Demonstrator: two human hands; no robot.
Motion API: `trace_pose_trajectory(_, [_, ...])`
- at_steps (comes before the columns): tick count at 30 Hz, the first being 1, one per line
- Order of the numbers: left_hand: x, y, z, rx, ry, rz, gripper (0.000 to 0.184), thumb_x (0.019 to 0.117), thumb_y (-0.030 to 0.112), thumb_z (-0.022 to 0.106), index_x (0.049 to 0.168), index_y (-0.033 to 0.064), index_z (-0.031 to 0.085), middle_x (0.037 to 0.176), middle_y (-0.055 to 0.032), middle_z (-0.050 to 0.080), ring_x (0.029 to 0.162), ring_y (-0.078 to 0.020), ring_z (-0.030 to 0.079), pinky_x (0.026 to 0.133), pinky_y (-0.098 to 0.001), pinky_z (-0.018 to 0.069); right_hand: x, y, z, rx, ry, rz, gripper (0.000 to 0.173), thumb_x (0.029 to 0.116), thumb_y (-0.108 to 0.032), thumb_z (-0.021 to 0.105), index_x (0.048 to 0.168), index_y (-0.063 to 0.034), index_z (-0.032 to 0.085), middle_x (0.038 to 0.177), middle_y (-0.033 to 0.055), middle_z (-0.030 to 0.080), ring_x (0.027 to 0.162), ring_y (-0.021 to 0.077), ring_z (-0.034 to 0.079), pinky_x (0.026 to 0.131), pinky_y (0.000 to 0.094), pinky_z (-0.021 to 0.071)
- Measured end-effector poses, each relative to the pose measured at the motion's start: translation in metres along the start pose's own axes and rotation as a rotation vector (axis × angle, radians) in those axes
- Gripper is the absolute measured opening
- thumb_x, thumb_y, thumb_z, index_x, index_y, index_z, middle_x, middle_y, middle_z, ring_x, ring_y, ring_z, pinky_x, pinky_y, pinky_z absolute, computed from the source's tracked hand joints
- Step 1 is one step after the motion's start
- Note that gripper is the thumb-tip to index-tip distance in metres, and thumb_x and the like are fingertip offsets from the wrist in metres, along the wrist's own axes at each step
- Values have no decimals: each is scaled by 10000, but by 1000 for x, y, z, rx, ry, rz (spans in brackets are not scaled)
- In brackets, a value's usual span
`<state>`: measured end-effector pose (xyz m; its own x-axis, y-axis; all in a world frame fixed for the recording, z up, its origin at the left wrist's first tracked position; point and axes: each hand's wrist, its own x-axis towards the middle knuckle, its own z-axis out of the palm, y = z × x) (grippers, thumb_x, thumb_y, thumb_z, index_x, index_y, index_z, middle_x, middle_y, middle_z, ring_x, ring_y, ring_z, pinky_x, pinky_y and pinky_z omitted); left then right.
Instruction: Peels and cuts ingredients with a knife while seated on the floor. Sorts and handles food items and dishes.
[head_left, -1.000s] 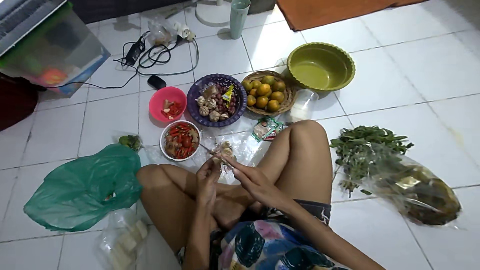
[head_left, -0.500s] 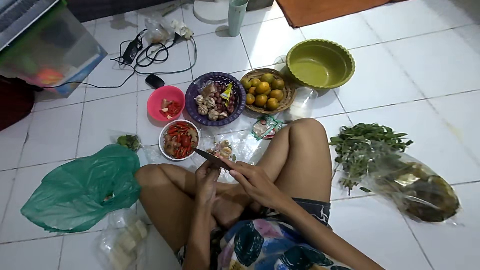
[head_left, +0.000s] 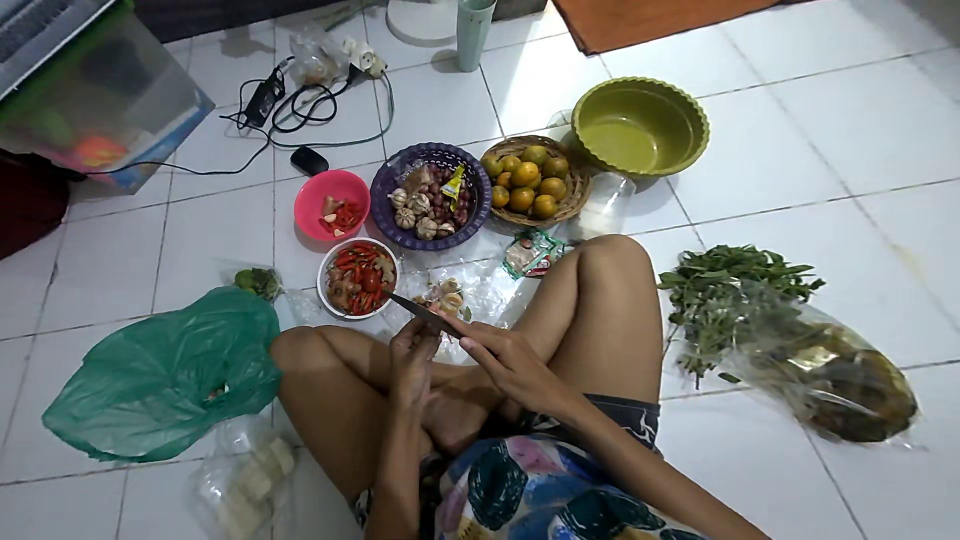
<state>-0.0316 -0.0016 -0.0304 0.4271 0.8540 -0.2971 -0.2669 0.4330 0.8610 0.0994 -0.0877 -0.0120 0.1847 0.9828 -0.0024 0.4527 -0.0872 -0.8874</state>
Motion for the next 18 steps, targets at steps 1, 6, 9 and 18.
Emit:
trace_pose_trajectory(1, [0,0,-1,9,-3,3,237,928,-95,489,1040,-2,676,814,85,679,608,72,516,577,-113,439,0,1,-1,69,-30,26,481,1100,-345,363,1475,-119,564,899,83,674,704,126,557,686,312,487])
trace_pose_trajectory(6, [0,0,2,49,18,8,249,913,-113,493,1089,-32,650,855,75,687,687,55,582,645,-127,490,0,0,-3,181,-99,54,505,1103,-345,345,1523,-107,492,1034,68,695,717,58,514,704,262,462])
trace_pose_trajectory(9, [-1,1,5,20,49,14,284,876,-155,482,1041,1,652,878,74,725,802,19,673,761,-177,563,-2,-10,-5,-12,-59,37,491,1098,-343,372,1521,-133,509,967,149,697,791,239,640,743,434,527])
trace_pose_trajectory(18, [0,0,2,50,43,45,304,865,-156,491,1084,-29,658,910,73,726,824,18,672,777,-181,559,-1,-9,-2,-96,-1,-9,487,1097,-364,349,1486,-161,561,821,106,636,671,210,570,619,385,484])
